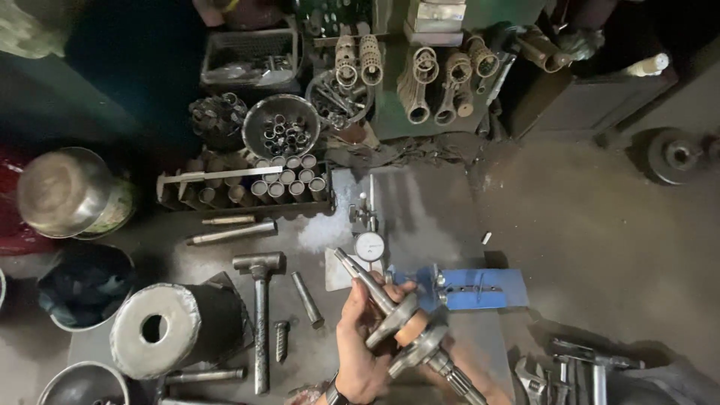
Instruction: The person assembles a mechanical component by inserting a cylindrical metal rod into a circular part and then attaching a gear-like piece. They repeatedly rotate the assembly to check the fit and alignment of the parts.
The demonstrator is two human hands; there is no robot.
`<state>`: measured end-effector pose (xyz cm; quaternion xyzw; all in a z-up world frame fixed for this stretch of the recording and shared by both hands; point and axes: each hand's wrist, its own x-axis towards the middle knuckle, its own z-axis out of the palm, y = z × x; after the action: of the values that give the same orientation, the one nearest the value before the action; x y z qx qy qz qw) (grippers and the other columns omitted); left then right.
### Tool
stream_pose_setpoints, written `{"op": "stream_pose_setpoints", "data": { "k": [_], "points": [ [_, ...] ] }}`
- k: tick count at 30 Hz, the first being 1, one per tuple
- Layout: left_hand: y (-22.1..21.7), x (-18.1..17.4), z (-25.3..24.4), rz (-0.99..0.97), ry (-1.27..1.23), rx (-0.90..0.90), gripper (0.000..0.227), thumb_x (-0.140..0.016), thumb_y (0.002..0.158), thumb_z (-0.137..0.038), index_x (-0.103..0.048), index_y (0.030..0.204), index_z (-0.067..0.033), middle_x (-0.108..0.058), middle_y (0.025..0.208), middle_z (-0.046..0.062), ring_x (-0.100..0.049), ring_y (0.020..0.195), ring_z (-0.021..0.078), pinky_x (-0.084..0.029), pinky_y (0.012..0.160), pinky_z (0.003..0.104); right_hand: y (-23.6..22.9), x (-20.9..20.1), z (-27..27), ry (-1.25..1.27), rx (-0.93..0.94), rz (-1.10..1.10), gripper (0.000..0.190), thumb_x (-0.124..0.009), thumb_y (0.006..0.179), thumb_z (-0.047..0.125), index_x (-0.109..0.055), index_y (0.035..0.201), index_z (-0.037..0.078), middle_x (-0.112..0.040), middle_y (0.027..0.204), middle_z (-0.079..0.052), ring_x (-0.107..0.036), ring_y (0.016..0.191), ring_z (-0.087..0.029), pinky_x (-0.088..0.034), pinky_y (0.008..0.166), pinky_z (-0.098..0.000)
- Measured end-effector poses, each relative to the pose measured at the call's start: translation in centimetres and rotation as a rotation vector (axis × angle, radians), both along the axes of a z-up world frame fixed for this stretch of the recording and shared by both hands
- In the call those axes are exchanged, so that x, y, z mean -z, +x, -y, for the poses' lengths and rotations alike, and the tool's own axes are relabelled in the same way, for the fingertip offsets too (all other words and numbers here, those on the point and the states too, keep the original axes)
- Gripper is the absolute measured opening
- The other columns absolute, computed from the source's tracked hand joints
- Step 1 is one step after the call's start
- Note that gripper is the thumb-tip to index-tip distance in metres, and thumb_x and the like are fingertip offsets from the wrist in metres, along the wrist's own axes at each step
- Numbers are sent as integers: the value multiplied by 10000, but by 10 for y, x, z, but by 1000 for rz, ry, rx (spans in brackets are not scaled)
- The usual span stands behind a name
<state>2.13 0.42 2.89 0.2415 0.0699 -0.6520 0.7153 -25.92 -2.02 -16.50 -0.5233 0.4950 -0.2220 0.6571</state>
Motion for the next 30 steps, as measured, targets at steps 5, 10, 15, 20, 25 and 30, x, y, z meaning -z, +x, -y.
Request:
{"op": "stream_pose_setpoints", "data": {
  "k": [5, 10, 15, 20, 25, 30],
  "points": [
    [12, -9, -5, 108, -24, 91, 385, -514, 1007, -408, -601, 1069, -38, -695, 879, 116, -698, 1078, 308, -555, 954, 446, 69, -118, 30, -317, 109, 163, 381, -486, 976, 154, -511, 1307, -32, -609, 1213, -159, -548, 1179, -215, -408, 1012, -356],
    [16, 11, 19, 199, -17, 415, 343, -554, 1046, -372, -622, 1062, -36, -726, 929, 136, -700, 932, 266, -583, 840, 397, 60, -211, 44, -336, -135, 222, 243, -634, 896, 32, -709, 1081, -107, -730, 905, -234, -670, 804, -300, -530, 652, -408],
    [12, 40, 52, 217, -161, 732, 420, -560, 1131, -392, -657, 1149, 16, -728, 1023, 144, -700, 901, 205, -568, 805, 338, 99, -294, 43, -419, -485, 409, 150, -710, 864, -23, -775, 970, -106, -822, 966, -197, -820, 799, -252, -658, 557, -306],
    [37, 77, 31, 920, -67, 325, 351, -542, 1023, -234, -623, 1233, 36, -771, 1049, 87, -747, 962, 144, -597, 846, 286, 95, -271, 29, -476, -123, 352, 249, -770, 728, -75, -734, 969, -124, -796, 879, -170, -808, 799, -242, -670, 672, -354],
    [25, 134, -28, 1148, 23, 219, 273, -619, 1004, -77, -668, 1229, 71, -735, 1006, 91, -681, 878, 141, -568, 797, 268, 98, -228, 30, -548, 22, 131, 236, -706, 773, -128, -725, 1008, -117, -805, 890, -180, -807, 805, -221, -650, 723, -352],
    [14, 134, -38, 1017, -97, 127, 435, -741, 809, 32, -626, 1226, 74, -655, 1166, 29, -625, 1052, 98, -539, 884, 267, 111, -192, 38, -530, 100, 108, 213, -668, 842, -150, -715, 1047, -114, -787, 953, -171, -761, 801, -183, -659, 764, -322]
  ]
}}
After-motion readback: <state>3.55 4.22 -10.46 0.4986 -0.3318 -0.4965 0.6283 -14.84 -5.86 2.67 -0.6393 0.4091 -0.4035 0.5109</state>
